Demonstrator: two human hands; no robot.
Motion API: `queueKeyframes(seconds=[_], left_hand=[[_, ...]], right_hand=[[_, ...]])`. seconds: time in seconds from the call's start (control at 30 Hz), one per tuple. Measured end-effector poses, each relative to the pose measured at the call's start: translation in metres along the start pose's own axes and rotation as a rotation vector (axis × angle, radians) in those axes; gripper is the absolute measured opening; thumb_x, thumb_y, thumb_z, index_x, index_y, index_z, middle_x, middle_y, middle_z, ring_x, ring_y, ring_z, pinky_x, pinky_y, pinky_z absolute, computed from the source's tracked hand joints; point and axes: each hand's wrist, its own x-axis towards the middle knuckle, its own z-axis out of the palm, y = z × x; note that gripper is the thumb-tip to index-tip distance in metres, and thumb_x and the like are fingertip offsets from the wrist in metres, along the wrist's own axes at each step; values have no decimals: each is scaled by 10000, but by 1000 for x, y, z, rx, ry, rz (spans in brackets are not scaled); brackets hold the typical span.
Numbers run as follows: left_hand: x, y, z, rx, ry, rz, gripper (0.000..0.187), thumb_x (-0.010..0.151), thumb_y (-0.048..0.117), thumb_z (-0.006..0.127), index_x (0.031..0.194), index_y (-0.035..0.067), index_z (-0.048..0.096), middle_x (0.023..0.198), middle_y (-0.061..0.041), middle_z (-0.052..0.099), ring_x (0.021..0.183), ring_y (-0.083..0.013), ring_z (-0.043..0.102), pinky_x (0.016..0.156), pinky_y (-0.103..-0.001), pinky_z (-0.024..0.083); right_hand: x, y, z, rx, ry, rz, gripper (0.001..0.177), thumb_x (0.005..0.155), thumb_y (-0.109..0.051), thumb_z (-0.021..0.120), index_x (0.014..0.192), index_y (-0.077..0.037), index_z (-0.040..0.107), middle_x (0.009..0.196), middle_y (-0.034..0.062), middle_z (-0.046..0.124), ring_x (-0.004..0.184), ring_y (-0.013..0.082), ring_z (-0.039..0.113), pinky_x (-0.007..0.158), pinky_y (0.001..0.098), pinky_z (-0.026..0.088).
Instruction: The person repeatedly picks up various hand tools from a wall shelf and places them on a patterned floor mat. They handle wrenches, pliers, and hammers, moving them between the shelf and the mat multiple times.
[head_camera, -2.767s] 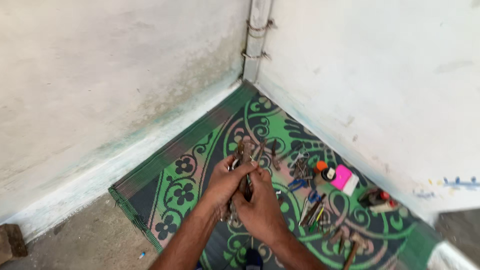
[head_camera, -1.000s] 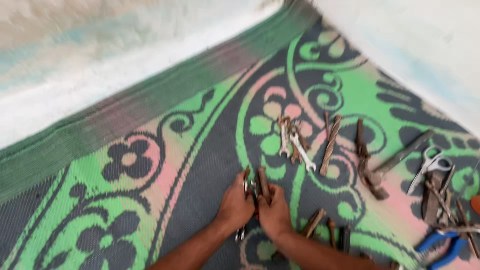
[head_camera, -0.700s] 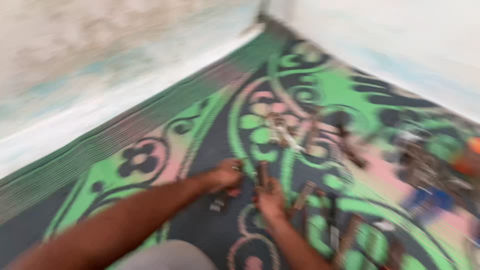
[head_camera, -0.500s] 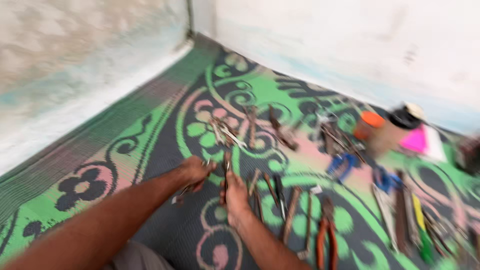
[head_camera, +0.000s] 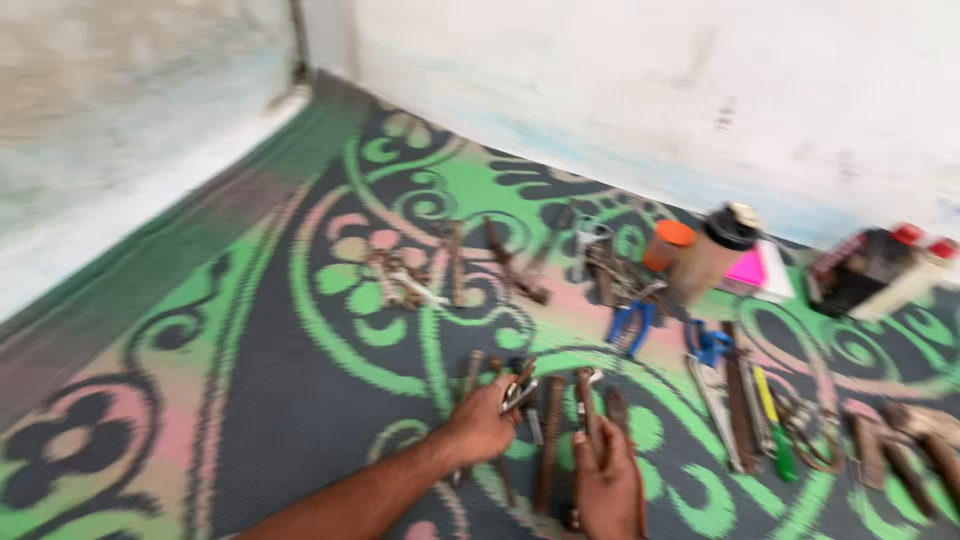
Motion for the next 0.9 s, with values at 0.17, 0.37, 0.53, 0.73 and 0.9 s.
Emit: queueKeyframes(seconds=[0.17,0.37,0.53,0.73,0.9], left_hand=[[23,68,121,-661,-222,-389,735,887,-65,494,1553,199,332,1145,-112,649,764,-205,682,571,-332,587],[43,80,250,-386,157,-263,754,812,-86,550,1521,85,359,1233,-229,671,1032,-349,687,853,-440,548],[31,61,253,-142,218,-245,752,809,-53,530,1522,46,310,1280,-283,633,1161,-410,646,990,-468,498],[11,85,223,27,266,-328,610,869,45,589,1451,43,408,1160,-270,676,1046,-448,673,902,-525,524],[3,111,198,43,143,-404,546,942,129,582,1462,84,425,976,-218,739,925,-394,728,814,-518,539]], right_hand=[[44,38,-126,-350,-79,227,488,948,-305,638,1384,-109,539,1109,217,740,1040,408,709,900,495,537],[49,96,-176,-392,-116,257,519,838,-247,686,1335,-138,582,1134,193,754,1050,394,716,916,494,549],[51,91,-171,-310,-251,372,545,802,-326,797,1268,-123,600,950,143,806,920,317,785,850,424,591],[52,50,-165,-298,-453,338,479,802,-304,802,1217,-118,651,866,121,807,814,275,784,783,404,587],[49,43,-171,-279,-603,452,345,838,-298,732,1122,-103,748,870,114,805,828,271,788,814,399,583]])
